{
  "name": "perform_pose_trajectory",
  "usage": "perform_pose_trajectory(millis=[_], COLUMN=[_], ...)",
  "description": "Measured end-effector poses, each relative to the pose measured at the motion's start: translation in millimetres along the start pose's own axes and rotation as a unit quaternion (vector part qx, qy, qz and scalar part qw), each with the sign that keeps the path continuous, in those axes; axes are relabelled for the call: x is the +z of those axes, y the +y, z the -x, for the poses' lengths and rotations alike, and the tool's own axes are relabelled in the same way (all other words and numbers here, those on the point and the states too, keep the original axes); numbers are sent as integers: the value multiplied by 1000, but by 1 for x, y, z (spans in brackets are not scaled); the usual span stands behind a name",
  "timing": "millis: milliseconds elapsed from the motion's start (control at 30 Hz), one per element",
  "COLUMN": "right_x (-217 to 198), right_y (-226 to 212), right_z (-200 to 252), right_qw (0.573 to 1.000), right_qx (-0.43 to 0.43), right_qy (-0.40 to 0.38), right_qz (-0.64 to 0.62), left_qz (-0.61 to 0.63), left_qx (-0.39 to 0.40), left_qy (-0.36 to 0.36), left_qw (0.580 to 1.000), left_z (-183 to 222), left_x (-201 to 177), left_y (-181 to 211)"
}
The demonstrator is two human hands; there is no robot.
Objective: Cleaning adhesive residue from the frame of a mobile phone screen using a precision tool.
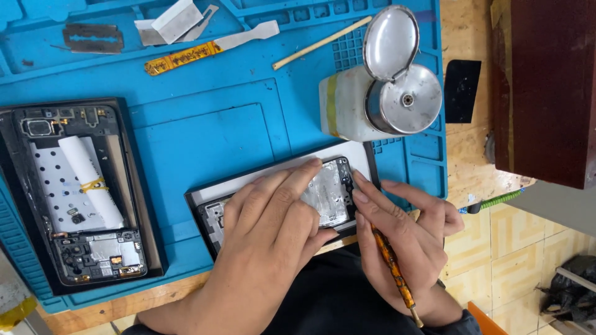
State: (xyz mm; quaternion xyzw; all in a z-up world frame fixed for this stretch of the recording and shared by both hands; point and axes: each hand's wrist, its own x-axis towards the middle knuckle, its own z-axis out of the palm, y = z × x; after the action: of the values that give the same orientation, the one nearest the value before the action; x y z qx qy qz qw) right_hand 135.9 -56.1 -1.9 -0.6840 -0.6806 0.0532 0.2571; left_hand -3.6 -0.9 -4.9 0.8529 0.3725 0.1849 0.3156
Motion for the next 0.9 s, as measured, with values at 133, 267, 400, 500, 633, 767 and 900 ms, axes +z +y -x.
perform_pose_trajectory(millis=[133,267,400,500,633,767,900], right_x=[3,1,9,7,6,2,4], right_y=[3,2,4,4,5,7,10], right_z=[-6,-2,-8,-1,-5,-3,-5], right_qw=[999,1000,999,1000,1000,1000,999], right_qx=[-6,-7,2,-4,-12,-6,-18], right_qy=[-2,-5,22,29,16,-13,-14], right_qz=[-34,-4,-35,3,-24,-27,-40], left_qz=[2,5,-5,8,-3,0,0], left_qx=[-2,1,-5,-1,-3,2,-1], left_qy=[-4,6,0,3,3,0,-3], left_qw=[1000,1000,1000,1000,1000,1000,1000], left_z=[-2,-3,-3,-4,-2,-3,-2], left_x=[-1,-1,-1,-1,0,-2,-1], left_y=[1,0,1,1,1,0,0])
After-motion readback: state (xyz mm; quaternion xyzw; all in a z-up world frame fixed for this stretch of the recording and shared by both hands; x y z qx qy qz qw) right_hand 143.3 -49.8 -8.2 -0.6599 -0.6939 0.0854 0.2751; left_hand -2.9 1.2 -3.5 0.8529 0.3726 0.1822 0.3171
